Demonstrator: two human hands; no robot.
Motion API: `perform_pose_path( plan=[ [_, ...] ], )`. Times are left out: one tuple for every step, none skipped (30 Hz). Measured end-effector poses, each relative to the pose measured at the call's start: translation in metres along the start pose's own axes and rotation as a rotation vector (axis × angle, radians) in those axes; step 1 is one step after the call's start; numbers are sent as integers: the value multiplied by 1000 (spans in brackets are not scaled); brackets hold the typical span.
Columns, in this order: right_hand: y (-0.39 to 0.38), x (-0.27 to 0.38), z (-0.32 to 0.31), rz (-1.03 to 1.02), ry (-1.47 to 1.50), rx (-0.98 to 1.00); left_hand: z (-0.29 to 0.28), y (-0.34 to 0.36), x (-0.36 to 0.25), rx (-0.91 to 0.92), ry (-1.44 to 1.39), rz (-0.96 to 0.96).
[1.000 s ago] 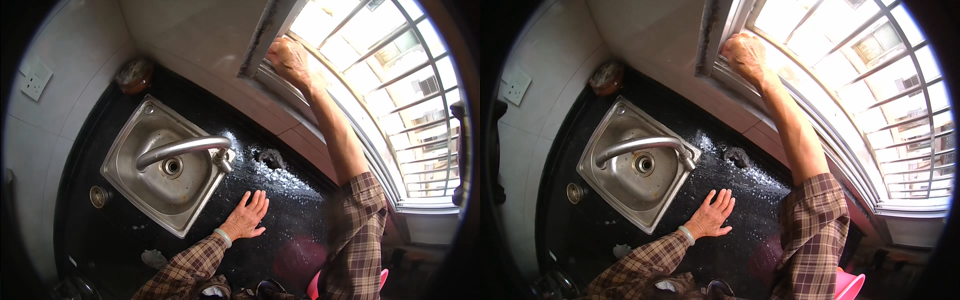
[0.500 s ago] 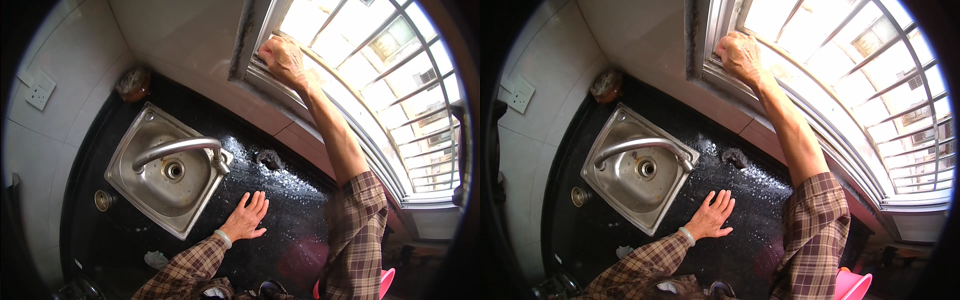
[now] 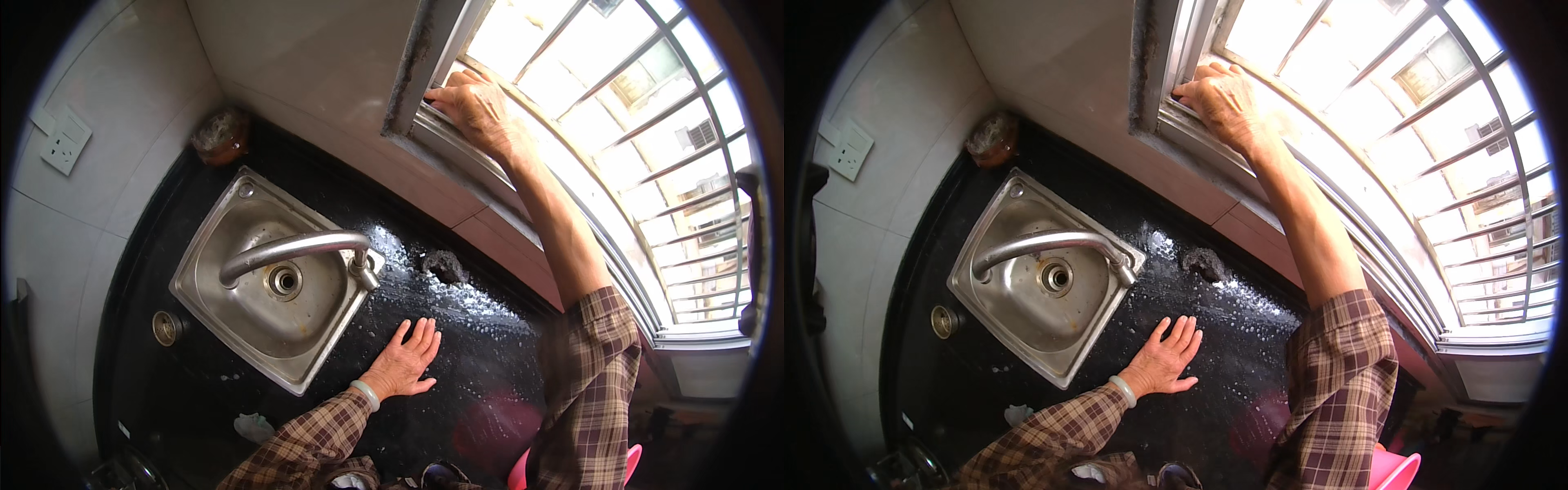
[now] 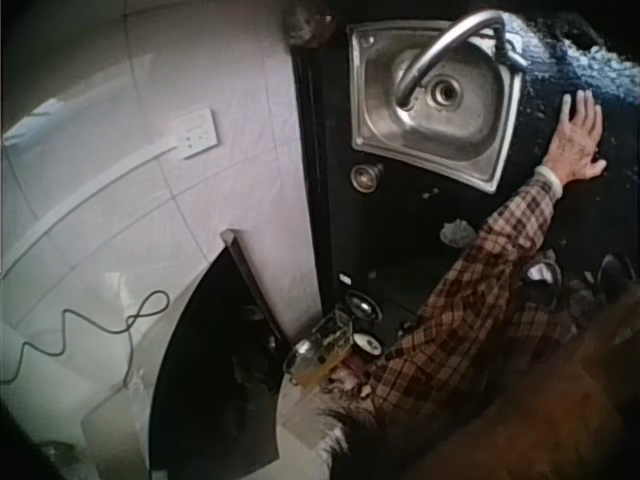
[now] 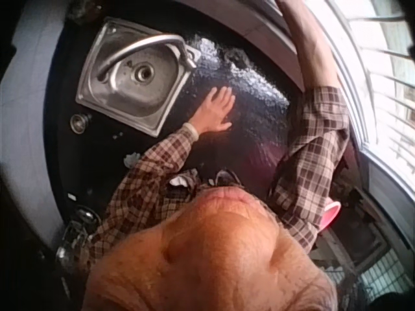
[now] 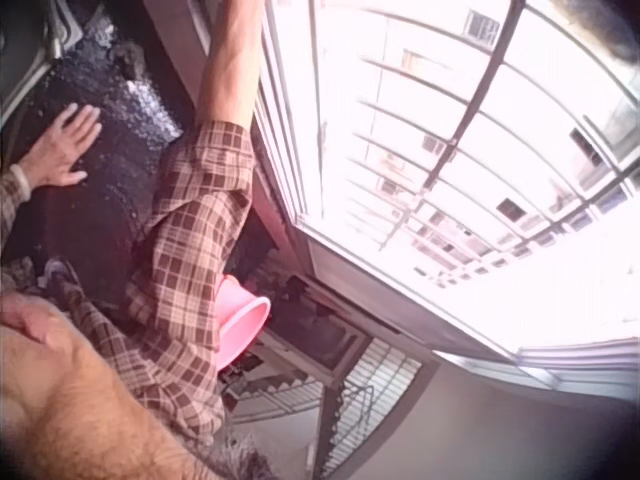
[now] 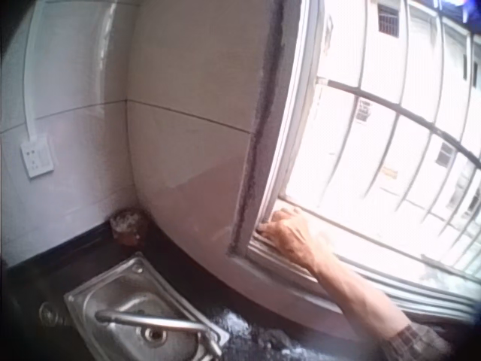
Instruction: The person scrubs a window sill and countertop with a sponge, repeatedly dipping it into a pink bucket. They wipe the sill and counter, then rinse the sponge and continue scrubbing. The person pours water from the bucket onto the counter and continues cleaning.
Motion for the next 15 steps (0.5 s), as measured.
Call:
perform_pose_path(
  plan=[
    [-1, -3, 4, 31, -14, 43, 0, -1, -1, -3, -20, -1],
    [0, -1, 3, -11, -78, 36, 1, -1, -1, 11, -35, 10],
    [-1, 2, 0, -50, -82, -9, 0, -2, -1, -6, -27, 1],
    [0, 1, 1, -47, -90, 7, 0, -2, -1, -12, -29, -2],
    [0, 0, 4, -23, -107, 45, 2, -2, -2, 12, -26, 4],
    [1, 2, 4, -49, -114, 39, 2, -3, -2, 12, -13, 2],
    [2, 3, 5, -52, -114, 50, 1, -2, -2, -2, -24, 0],
    [3, 4, 5, -55, -117, 58, 2, -2, -2, -2, -22, 0],
    [6, 3, 6, -30, -130, 65, 2, -2, -3, 8, -17, 1],
    [7, 6, 3, -58, -53, 21, 2, -2, -3, 7, -10, 0],
    [9, 9, 3, -81, -18, 9, 2, -2, -4, 13, -4, 1],
    [11, 10, 2, -91, -27, -4, 3, -2, -4, 25, 2, 1],
    [12, 7, 8, -44, -29, 60, 4, -2, -5, 46, 13, 1],
    [13, 12, 5, -102, -42, 0, 4, -2, -5, 41, 14, -3],
    [12, 12, 7, -105, -61, 8, 4, -2, -5, 41, 19, -3]
  ],
)
Point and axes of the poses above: each hand's wrist, its own y-axis towards the middle knuckle, its own z-axis out of the palm, x = y × z, the point moved 7 cm from there along y, towards the middle knuckle, and after that the axes turned 10 degrees about y, right-handed, at the moved point
